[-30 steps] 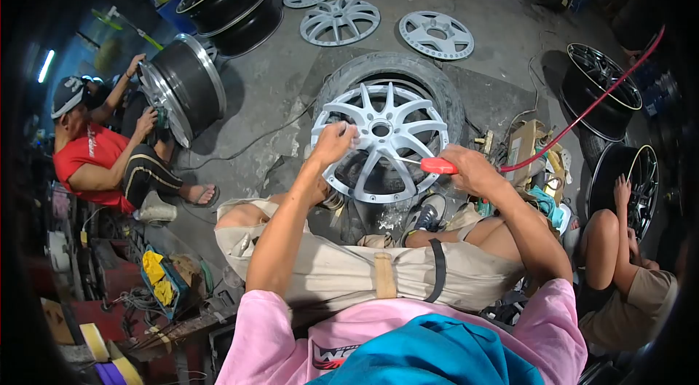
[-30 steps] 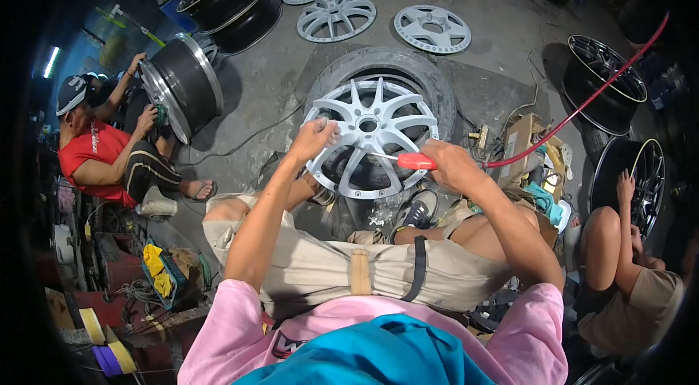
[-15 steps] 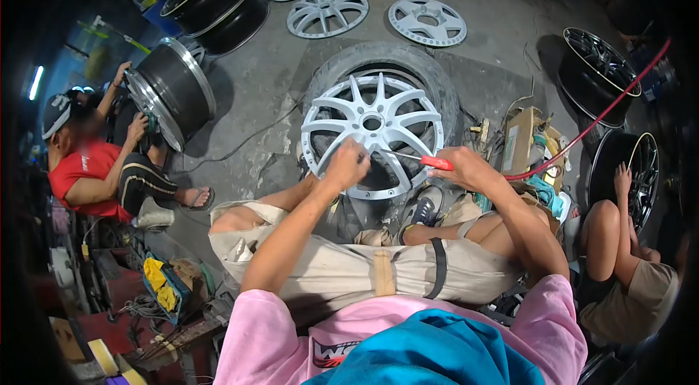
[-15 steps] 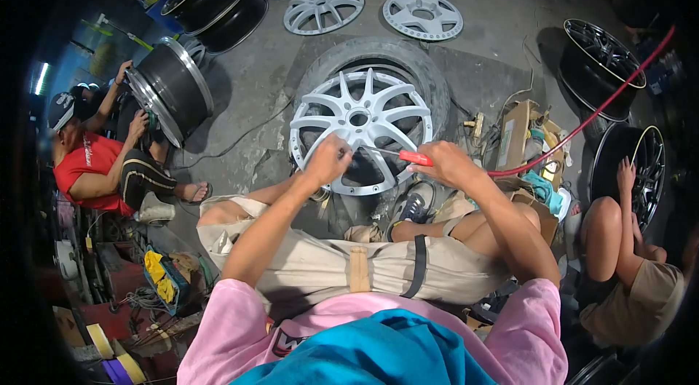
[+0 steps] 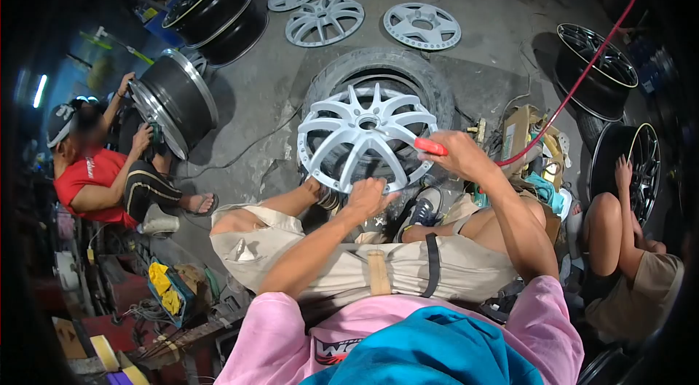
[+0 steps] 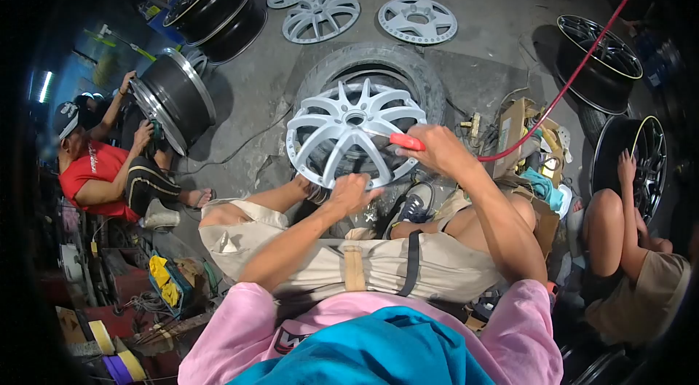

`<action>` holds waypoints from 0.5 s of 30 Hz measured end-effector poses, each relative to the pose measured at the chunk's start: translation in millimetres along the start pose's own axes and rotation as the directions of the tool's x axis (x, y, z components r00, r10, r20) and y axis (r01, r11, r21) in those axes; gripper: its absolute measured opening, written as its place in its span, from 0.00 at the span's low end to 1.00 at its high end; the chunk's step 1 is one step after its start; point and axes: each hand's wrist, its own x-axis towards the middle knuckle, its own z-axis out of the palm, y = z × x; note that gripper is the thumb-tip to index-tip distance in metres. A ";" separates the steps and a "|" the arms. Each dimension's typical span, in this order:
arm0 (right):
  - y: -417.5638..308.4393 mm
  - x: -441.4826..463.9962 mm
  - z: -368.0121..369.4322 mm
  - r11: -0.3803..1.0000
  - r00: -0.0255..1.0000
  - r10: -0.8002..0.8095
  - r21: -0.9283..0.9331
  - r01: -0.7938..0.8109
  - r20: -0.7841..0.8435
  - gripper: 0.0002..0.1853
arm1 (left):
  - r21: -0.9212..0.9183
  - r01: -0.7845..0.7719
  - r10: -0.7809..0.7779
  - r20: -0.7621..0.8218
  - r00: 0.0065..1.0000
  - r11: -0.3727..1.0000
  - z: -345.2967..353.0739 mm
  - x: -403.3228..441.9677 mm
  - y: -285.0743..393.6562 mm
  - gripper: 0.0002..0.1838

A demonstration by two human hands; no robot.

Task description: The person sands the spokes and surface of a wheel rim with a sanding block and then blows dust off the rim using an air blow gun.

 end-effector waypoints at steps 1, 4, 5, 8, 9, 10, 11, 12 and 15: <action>-3.4 1.7 -5.6 0.999 0.998 -0.033 0.026 0.034 -0.058 0.18 | 0.021 -0.012 0.012 -0.002 1.000 1.000 -29.8 1.3 10.4 0.30; -14.4 6.2 -29.9 0.996 0.958 -0.073 0.027 0.084 -0.277 0.15 | 0.090 -0.074 0.078 -0.035 0.996 0.993 -111.0 -3.4 28.2 0.32; -21.9 5.7 -42.8 0.996 0.923 -0.081 -0.006 0.085 -0.377 0.14 | 0.126 -0.127 0.134 -0.052 0.990 0.984 -137.7 -7.7 33.1 0.34; -34.6 -6.4 -74.4 0.963 0.800 -0.024 0.202 0.179 -0.599 0.13 | 0.052 -0.120 0.118 0.043 0.992 0.991 -225.6 -23.0 51.4 0.32; -33.4 -10.6 -77.6 0.919 0.774 0.080 0.348 0.188 -0.628 0.13 | -0.004 -0.103 0.103 -0.005 0.995 0.995 -246.2 -26.4 54.7 0.31; -26.7 -12.1 -78.6 0.915 0.780 0.080 0.357 0.190 -0.620 0.13 | 0.027 -0.184 0.185 -0.100 0.978 0.983 -257.5 -23.2 46.8 0.30; -19.1 -12.7 -81.3 0.935 0.725 0.047 0.286 0.211 -0.688 0.14 | 0.023 -0.143 0.144 -0.071 0.987 0.989 -282.5 -20.4 52.9 0.29; -16.7 -12.5 -82.4 0.952 0.660 0.009 0.209 0.225 -0.751 0.14 | -0.059 -0.054 0.050 -0.075 0.996 0.997 -300.9 -17.7 55.9 0.26; -16.7 -16.1 -86.4 0.994 0.715 0.062 0.110 0.022 -0.696 0.12 | -0.302 0.119 -0.175 -0.167 0.970 0.946 -334.2 -5.8 42.4 0.23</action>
